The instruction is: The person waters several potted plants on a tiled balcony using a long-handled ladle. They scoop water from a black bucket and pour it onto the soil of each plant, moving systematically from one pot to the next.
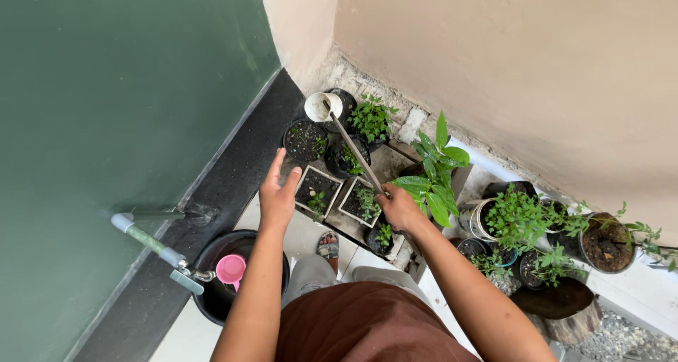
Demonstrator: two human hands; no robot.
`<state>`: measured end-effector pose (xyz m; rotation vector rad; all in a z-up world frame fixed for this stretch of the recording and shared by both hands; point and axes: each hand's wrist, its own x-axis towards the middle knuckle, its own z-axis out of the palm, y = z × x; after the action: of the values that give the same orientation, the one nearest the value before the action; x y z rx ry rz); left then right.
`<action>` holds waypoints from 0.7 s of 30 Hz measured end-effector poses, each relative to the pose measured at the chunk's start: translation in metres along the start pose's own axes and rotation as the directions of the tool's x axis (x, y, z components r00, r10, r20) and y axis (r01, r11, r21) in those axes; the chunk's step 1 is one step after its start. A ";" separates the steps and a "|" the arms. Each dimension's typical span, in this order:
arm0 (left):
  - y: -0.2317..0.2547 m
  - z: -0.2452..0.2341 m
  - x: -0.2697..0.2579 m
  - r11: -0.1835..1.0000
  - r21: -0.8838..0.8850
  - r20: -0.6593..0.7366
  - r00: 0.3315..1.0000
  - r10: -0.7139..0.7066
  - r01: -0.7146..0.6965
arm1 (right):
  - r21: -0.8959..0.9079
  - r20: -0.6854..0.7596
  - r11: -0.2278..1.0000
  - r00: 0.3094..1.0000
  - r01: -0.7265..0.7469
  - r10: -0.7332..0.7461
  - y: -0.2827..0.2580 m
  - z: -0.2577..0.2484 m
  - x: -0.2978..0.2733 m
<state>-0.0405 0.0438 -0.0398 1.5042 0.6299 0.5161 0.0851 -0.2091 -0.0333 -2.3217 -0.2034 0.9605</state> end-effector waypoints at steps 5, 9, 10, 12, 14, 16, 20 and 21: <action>-0.002 0.006 -0.005 1.000 0.013 0.022 1.000 0.013 -0.014 | -0.074 -0.034 0.997 0.999 0.030 -0.033 0.030 0.009 0.003; -0.004 0.005 -0.008 0.999 0.052 0.027 0.999 -0.016 0.015 | -0.103 -0.014 0.994 0.999 0.034 -0.035 0.052 0.017 0.011; -0.005 0.005 -0.010 0.999 0.044 0.026 1.000 -0.007 0.006 | -0.094 -0.014 0.994 0.998 0.053 -0.055 0.057 0.020 0.011; -0.005 0.006 -0.005 0.999 0.023 0.026 0.999 0.036 -0.037 | -0.076 -0.033 0.991 0.993 0.108 -0.110 0.053 0.025 0.014; -0.006 0.008 -0.005 1.000 -0.010 0.034 0.999 -0.005 0.005 | -0.019 -0.012 1.000 1.000 0.021 -0.021 0.043 0.024 0.010; -0.010 0.006 -0.010 0.999 -0.030 0.036 0.999 -0.040 0.042 | 0.018 0.024 1.000 0.999 -0.026 0.025 0.036 0.026 -0.002; -0.014 0.005 -0.016 0.997 -0.040 0.040 0.997 -0.059 0.061 | 0.024 0.029 0.999 0.999 -0.045 0.044 0.018 0.022 -0.011; -0.014 0.005 -0.016 0.997 -0.038 0.039 0.997 -0.063 0.064 | 0.015 0.017 0.998 0.998 -0.055 0.055 0.014 0.021 -0.010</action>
<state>-0.0501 0.0295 -0.0524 1.4491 0.6328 0.4483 0.0623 -0.2137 -0.0469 -2.3166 -0.1388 1.0055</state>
